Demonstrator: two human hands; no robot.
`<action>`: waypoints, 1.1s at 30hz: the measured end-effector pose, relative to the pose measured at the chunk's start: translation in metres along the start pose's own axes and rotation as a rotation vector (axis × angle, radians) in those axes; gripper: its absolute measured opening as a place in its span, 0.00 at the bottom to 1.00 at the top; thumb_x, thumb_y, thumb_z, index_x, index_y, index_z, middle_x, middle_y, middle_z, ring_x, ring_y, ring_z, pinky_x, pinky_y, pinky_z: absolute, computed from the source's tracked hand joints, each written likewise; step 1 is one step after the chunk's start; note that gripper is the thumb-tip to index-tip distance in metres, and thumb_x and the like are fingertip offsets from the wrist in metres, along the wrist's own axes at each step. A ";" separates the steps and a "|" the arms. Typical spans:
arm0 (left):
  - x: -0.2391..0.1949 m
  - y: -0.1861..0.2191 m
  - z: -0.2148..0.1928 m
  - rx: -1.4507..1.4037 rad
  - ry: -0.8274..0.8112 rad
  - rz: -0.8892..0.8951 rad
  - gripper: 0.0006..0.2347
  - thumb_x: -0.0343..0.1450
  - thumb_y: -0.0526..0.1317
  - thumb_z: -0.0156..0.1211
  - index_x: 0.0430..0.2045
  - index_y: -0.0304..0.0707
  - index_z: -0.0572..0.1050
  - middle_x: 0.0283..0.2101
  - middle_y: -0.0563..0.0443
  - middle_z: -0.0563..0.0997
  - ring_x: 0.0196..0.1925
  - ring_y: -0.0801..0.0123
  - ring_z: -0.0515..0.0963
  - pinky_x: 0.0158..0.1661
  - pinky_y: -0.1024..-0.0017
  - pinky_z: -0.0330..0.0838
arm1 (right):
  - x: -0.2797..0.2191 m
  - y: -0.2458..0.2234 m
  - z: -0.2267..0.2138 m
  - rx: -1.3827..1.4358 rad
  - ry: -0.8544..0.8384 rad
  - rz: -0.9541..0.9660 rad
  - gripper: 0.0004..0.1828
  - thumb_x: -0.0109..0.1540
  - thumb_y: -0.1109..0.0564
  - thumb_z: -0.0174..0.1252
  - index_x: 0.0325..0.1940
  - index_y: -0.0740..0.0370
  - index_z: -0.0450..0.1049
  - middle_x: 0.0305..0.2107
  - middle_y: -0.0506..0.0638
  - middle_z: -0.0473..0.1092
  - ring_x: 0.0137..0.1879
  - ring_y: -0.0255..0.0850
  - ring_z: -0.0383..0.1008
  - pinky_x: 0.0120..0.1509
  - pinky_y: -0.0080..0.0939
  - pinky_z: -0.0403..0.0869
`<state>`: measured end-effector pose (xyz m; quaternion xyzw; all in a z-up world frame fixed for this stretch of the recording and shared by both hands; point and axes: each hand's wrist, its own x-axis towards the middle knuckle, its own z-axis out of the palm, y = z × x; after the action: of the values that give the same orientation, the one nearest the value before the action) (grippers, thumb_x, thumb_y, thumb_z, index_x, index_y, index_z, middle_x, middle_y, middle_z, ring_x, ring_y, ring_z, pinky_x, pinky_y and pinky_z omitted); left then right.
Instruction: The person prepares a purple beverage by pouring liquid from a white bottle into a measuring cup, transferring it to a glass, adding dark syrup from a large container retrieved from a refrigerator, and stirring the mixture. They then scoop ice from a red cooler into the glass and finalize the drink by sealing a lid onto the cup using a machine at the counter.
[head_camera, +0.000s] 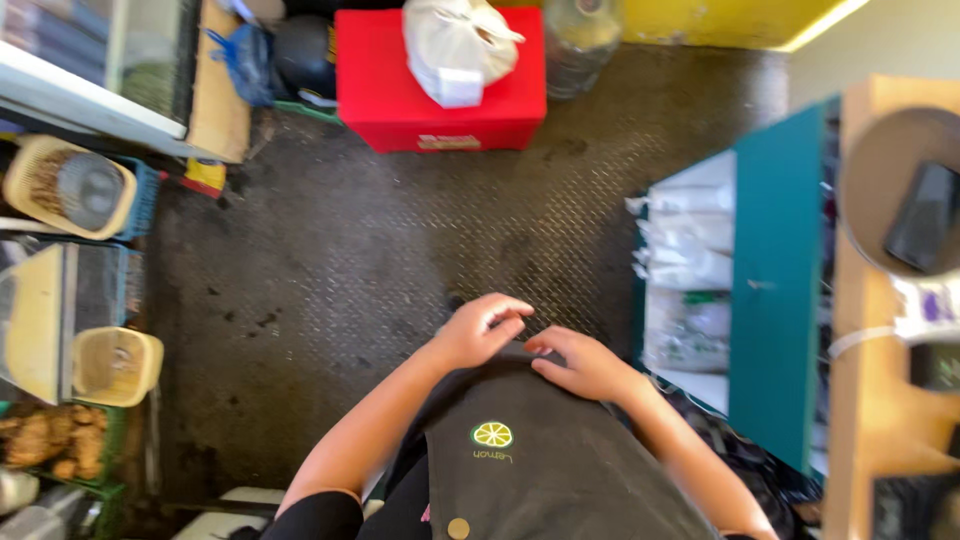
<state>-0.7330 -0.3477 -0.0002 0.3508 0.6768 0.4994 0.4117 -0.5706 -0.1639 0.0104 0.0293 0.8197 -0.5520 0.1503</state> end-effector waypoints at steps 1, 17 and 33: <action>0.002 0.000 -0.028 -0.015 0.058 -0.009 0.12 0.73 0.37 0.58 0.49 0.35 0.77 0.48 0.46 0.82 0.49 0.66 0.84 0.50 0.69 0.78 | 0.028 -0.013 -0.008 -0.018 0.005 -0.037 0.17 0.62 0.54 0.59 0.53 0.63 0.76 0.46 0.55 0.75 0.51 0.46 0.77 0.57 0.45 0.74; 0.101 -0.099 -0.245 -0.109 0.517 -0.355 0.12 0.74 0.37 0.57 0.51 0.34 0.77 0.50 0.46 0.85 0.52 0.67 0.84 0.52 0.71 0.76 | 0.470 0.116 -0.171 0.798 0.079 0.343 0.22 0.66 0.55 0.54 0.65 0.61 0.68 0.52 0.49 0.73 0.51 0.40 0.77 0.53 0.43 0.76; 0.203 -0.109 -0.360 -0.159 0.819 -0.821 0.13 0.72 0.40 0.59 0.49 0.36 0.77 0.47 0.46 0.84 0.49 0.63 0.85 0.49 0.68 0.77 | 0.791 0.164 -0.265 1.256 0.434 0.916 0.27 0.68 0.41 0.52 0.70 0.46 0.59 0.49 0.55 0.67 0.45 0.46 0.73 0.51 0.53 0.72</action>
<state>-1.1509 -0.3350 -0.0894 -0.1938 0.8218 0.4430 0.3012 -1.3460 0.0493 -0.2654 0.5478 0.2741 -0.7751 0.1547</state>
